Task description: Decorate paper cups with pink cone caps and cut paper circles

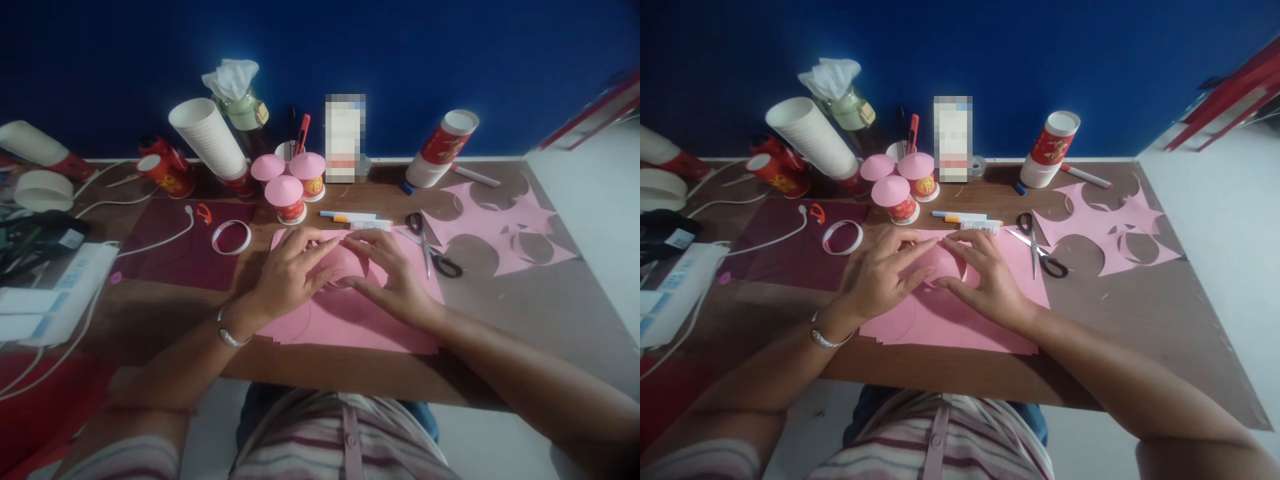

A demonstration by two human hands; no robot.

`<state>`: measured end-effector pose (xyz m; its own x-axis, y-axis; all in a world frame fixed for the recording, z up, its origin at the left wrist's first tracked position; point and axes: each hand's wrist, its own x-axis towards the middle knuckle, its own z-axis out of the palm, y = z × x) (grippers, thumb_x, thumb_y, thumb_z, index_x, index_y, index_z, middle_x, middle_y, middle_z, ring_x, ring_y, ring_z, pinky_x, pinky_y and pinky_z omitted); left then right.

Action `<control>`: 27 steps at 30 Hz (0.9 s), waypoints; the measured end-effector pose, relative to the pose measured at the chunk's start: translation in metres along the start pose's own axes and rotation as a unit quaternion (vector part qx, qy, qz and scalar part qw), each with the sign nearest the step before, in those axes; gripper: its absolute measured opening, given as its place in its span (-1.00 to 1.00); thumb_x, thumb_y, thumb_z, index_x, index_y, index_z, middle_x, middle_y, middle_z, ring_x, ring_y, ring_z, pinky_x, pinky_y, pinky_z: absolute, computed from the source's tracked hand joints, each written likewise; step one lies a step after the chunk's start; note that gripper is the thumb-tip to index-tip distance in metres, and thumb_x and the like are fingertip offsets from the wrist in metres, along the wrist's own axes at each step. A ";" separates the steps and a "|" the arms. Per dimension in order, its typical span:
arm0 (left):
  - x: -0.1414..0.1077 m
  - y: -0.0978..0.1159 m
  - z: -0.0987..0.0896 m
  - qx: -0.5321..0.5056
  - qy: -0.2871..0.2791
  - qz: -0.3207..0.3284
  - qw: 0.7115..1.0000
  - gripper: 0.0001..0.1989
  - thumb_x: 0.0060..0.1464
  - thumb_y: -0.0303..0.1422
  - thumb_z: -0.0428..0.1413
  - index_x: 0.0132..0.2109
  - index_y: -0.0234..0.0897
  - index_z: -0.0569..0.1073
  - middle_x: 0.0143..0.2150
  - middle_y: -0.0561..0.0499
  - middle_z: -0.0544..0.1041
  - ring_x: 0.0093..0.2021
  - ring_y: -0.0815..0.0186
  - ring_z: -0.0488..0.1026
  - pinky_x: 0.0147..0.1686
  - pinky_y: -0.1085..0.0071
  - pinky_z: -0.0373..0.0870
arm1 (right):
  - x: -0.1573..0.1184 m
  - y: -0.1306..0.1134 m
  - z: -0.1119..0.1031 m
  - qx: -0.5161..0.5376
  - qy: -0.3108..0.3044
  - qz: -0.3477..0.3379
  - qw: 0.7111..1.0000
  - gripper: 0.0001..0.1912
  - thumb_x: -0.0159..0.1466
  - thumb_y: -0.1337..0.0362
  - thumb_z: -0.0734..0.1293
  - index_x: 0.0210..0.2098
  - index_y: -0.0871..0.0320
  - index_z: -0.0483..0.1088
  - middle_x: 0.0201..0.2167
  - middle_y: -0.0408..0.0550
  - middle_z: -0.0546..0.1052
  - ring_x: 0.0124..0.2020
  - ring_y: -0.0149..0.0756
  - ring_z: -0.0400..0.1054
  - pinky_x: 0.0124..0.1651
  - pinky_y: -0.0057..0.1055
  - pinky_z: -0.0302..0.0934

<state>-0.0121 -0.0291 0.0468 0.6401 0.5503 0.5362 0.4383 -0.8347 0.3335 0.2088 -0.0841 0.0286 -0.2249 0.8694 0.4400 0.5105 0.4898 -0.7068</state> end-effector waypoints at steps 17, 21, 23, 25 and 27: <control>-0.007 0.000 0.004 0.035 0.035 0.026 0.998 -0.51 0.32 -0.15 0.13 0.29 -0.27 0.44 0.07 -0.21 0.52 -0.01 0.17 0.48 0.10 0.18 0.43 | -0.002 0.002 -0.001 -0.009 0.008 -0.022 1.000 -0.37 0.32 0.13 0.46 0.34 -0.11 0.29 0.18 0.07 0.42 0.24 0.00 0.30 0.27 0.07 0.25; -0.008 0.000 0.004 0.037 0.031 0.020 0.999 -0.52 0.29 -0.15 0.16 0.27 -0.22 0.46 0.06 -0.19 0.52 -0.01 0.16 0.48 0.08 0.17 0.45 | -0.001 0.001 -0.002 -0.008 0.007 -0.014 1.000 -0.42 0.33 0.09 0.45 0.31 -0.16 0.33 0.18 0.04 0.43 0.23 -0.01 0.31 0.26 0.06 0.26; -0.009 -0.001 0.005 0.030 0.022 0.022 0.999 -0.52 0.28 -0.16 0.17 0.26 -0.23 0.47 0.05 -0.20 0.53 0.00 0.14 0.48 0.08 0.14 0.46 | 0.000 0.000 -0.002 -0.012 0.003 -0.007 1.000 -0.45 0.33 0.08 0.45 0.28 -0.13 0.38 0.17 0.05 0.43 0.23 0.00 0.31 0.26 0.06 0.25; -0.010 -0.002 0.006 0.025 0.018 0.030 0.999 -0.53 0.28 -0.18 0.19 0.25 -0.27 0.47 0.04 -0.21 0.52 0.03 0.11 0.47 0.09 0.12 0.46 | 0.000 0.000 -0.002 -0.016 -0.002 -0.005 1.000 -0.47 0.33 0.09 0.46 0.26 -0.08 0.41 0.17 0.07 0.44 0.23 0.00 0.31 0.27 0.07 0.24; -0.010 -0.003 0.007 0.023 0.012 0.029 0.999 -0.53 0.28 -0.20 0.18 0.26 -0.28 0.46 0.04 -0.21 0.53 0.04 0.11 0.46 0.09 0.12 0.45 | 0.000 0.000 -0.001 -0.021 -0.001 -0.005 1.000 -0.48 0.32 0.09 0.46 0.25 -0.09 0.42 0.16 0.07 0.45 0.23 0.01 0.31 0.27 0.09 0.24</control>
<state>-0.0154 -0.0323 0.0348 0.6504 0.4996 0.5722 0.4298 -0.8631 0.2651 0.2096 -0.0841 0.0297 -0.2309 0.8647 0.4461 0.5427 0.4950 -0.6785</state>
